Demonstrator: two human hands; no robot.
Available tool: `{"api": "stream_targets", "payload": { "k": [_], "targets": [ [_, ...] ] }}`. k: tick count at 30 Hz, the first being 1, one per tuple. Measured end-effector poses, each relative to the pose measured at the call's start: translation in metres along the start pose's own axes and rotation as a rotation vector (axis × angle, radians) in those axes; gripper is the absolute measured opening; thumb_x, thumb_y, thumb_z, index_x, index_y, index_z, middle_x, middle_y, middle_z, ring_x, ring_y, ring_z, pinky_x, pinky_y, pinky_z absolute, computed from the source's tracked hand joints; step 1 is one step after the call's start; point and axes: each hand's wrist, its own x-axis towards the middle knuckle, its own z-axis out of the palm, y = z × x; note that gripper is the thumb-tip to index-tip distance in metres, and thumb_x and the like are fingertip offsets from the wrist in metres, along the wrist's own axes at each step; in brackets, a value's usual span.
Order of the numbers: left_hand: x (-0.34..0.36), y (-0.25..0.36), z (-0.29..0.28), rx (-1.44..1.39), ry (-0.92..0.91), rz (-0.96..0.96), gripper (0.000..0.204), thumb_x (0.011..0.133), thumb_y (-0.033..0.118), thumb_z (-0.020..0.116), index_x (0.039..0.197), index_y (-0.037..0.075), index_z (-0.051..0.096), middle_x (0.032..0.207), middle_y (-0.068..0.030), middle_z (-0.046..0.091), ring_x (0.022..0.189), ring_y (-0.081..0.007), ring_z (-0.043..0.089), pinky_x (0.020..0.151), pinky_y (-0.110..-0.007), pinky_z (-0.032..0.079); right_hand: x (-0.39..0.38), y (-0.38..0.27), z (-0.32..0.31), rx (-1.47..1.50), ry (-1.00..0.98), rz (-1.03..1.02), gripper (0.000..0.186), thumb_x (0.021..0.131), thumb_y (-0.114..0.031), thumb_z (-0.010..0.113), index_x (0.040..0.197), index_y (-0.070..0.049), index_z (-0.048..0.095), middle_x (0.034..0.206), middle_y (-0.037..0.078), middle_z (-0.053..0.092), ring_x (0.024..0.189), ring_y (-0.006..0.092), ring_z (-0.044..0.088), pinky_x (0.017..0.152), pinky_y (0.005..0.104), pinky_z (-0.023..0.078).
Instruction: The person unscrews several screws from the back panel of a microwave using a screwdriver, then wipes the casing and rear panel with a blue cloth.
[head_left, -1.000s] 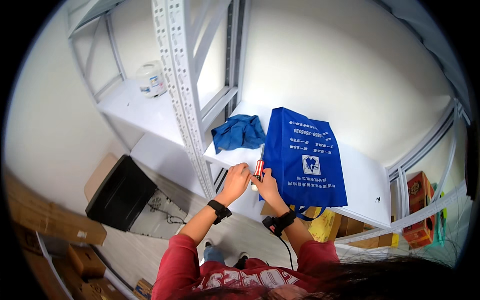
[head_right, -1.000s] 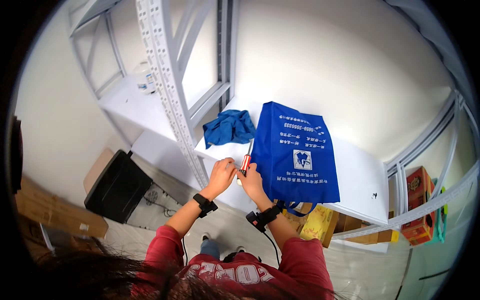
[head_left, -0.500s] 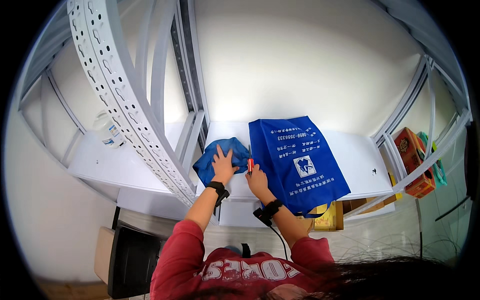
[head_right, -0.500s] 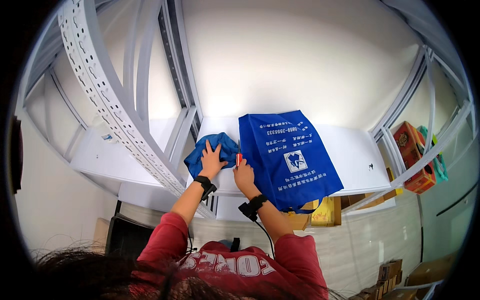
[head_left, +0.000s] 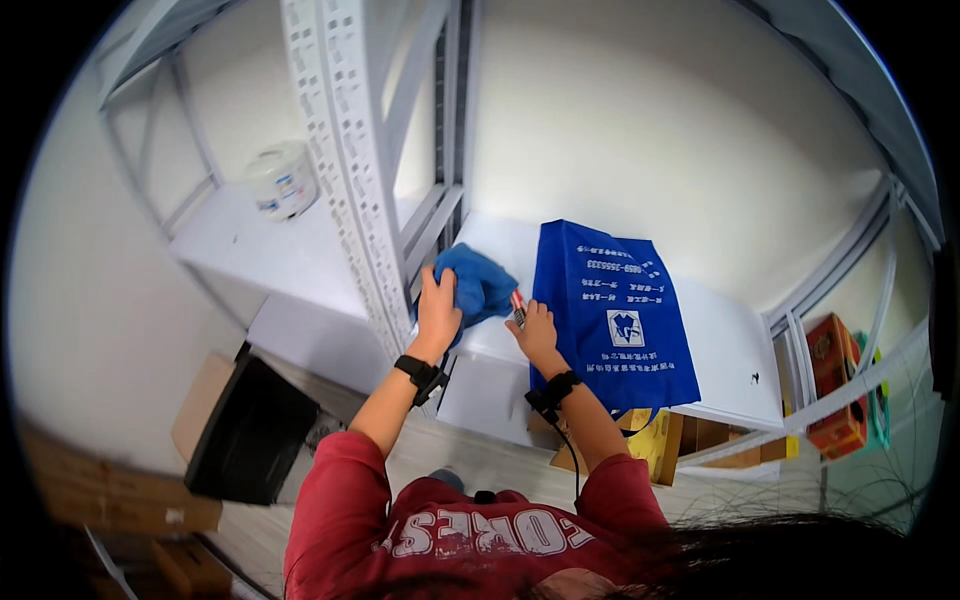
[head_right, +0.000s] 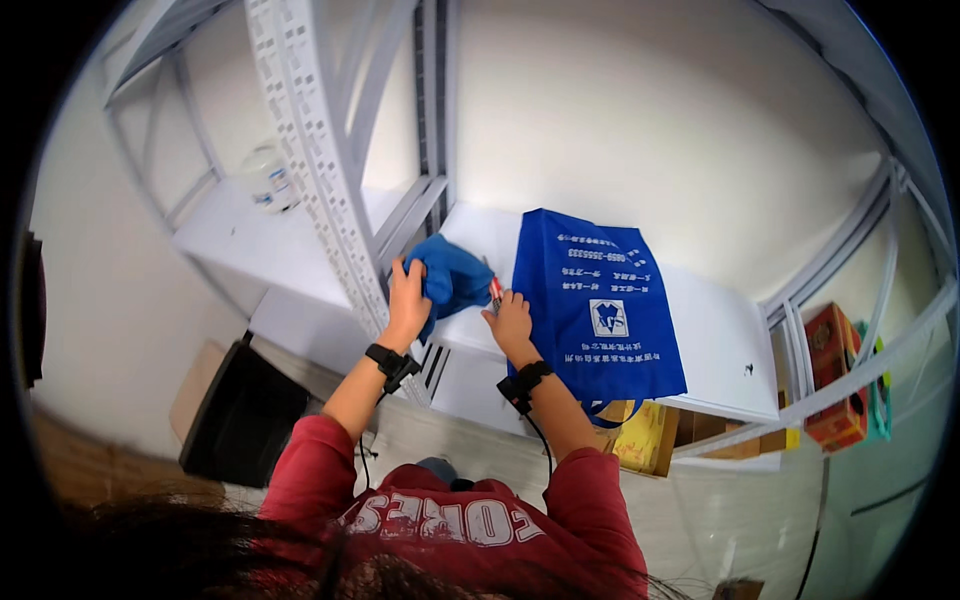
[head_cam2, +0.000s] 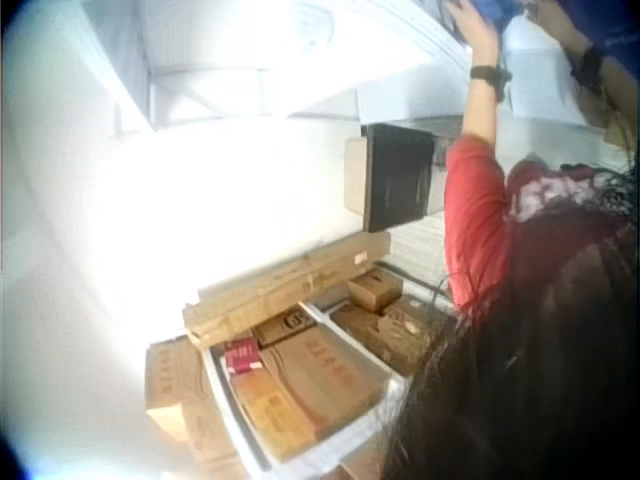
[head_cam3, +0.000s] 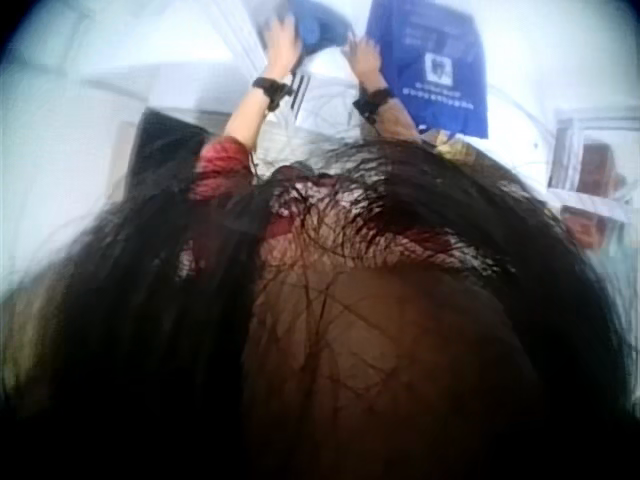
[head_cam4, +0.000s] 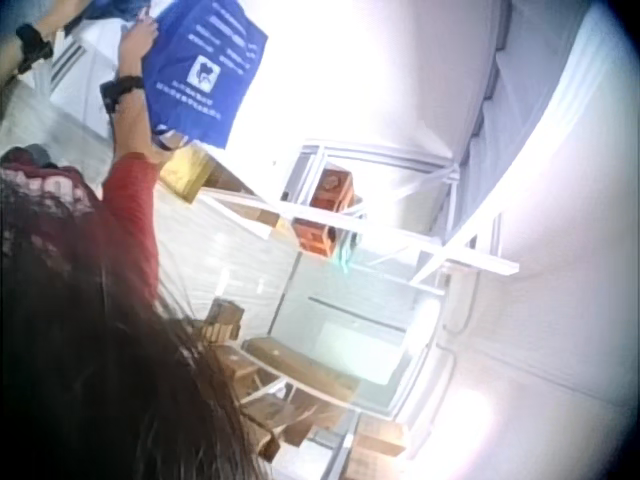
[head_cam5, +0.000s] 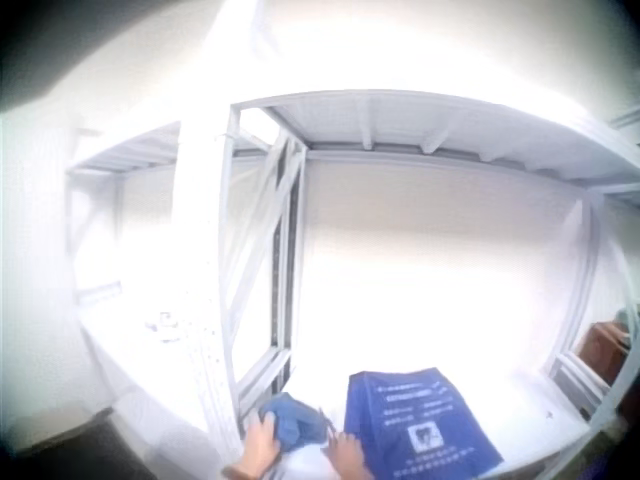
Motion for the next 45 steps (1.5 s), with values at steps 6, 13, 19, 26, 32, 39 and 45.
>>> {"api": "stream_targets", "payload": {
  "k": [6, 13, 19, 26, 32, 39, 45],
  "targets": [
    [-0.037, 0.047, -0.061, -0.009, 0.243, -0.089, 0.037, 0.064, -0.015, 0.051, 0.094, 0.005, 0.042, 0.120, -0.0265, 0.036, 0.098, -0.0494, 0.047, 0.078, -0.047, 0.044, -0.027, -0.048, -0.033, 0.117, -0.016, -0.246, 0.093, 0.065, -0.029, 0.079, 0.135, 0.001, 0.026, 0.123, 0.024, 0.038, 0.113, 0.0410, 0.040, 0.091, 0.0445, 0.039],
    [-0.122, 0.065, -0.146, 0.047, 0.267, -0.252, 0.039, 0.065, -0.014, 0.048, 0.097, 0.005, 0.040, 0.122, -0.0251, 0.036, 0.096, -0.0501, 0.048, 0.076, -0.049, 0.044, -0.077, -0.167, -0.067, 0.812, -0.201, -0.462, 0.109, 0.061, -0.025, 0.082, 0.137, 0.003, 0.008, 0.131, 0.028, 0.027, 0.124, 0.0412, 0.031, 0.102, 0.0440, 0.032],
    [-0.176, 0.037, -0.231, 0.139, 0.421, -0.243, 0.035, 0.068, -0.010, 0.048, 0.098, 0.004, 0.038, 0.123, -0.0241, 0.037, 0.093, -0.0499, 0.049, 0.074, -0.048, 0.045, -0.111, -0.291, -0.044, 1.068, -0.478, -0.628, 0.102, 0.063, -0.019, 0.075, 0.137, 0.003, 0.009, 0.128, 0.029, 0.039, 0.117, 0.0417, 0.042, 0.096, 0.0436, 0.038],
    [-0.197, -0.008, -0.360, 0.335, 0.630, -0.194, 0.030, 0.076, -0.002, 0.053, 0.101, 0.003, 0.038, 0.121, -0.0248, 0.039, 0.091, -0.0487, 0.050, 0.076, -0.045, 0.045, -0.125, -0.457, -0.052, 1.147, -0.310, -0.802, 0.079, 0.068, -0.001, 0.060, 0.135, 0.003, 0.017, 0.099, 0.030, 0.058, 0.090, 0.0473, 0.057, 0.075, 0.0466, 0.048],
    [-0.181, -0.058, -0.447, 0.425, 0.540, -0.241, 0.039, 0.074, 0.012, 0.068, 0.103, 0.003, 0.044, 0.109, -0.0208, 0.042, 0.096, -0.0391, 0.047, 0.082, -0.041, 0.043, -0.094, -0.553, -0.065, 1.127, -0.332, -0.728, 0.080, 0.069, -0.007, 0.062, 0.135, 0.001, 0.018, 0.096, 0.032, 0.057, 0.086, 0.0472, 0.058, 0.072, 0.0459, 0.048],
    [-0.285, -0.169, -0.440, 0.659, -0.117, -0.654, 0.074, 0.068, 0.032, 0.072, 0.133, 0.018, 0.040, 0.136, -0.0225, 0.036, 0.123, -0.0382, 0.038, 0.099, -0.050, 0.033, -0.084, -0.540, 0.022, 0.431, -0.422, -1.257, 0.110, 0.051, -0.035, 0.084, 0.143, -0.031, 0.023, 0.148, 0.021, 0.010, 0.130, 0.0481, 0.019, 0.098, 0.0625, 0.026],
    [-0.278, -0.174, -0.413, 0.669, 0.218, -0.696, 0.044, 0.082, 0.023, 0.060, 0.121, 0.008, 0.051, 0.100, -0.0123, 0.058, 0.100, -0.0320, 0.053, 0.086, -0.043, 0.041, -0.089, -0.561, 0.070, 0.337, -0.430, -1.490, 0.062, 0.073, -0.041, 0.070, 0.130, -0.030, 0.048, 0.139, 0.014, 0.033, 0.103, 0.0373, 0.049, 0.085, 0.0456, 0.038]
  ]
}}
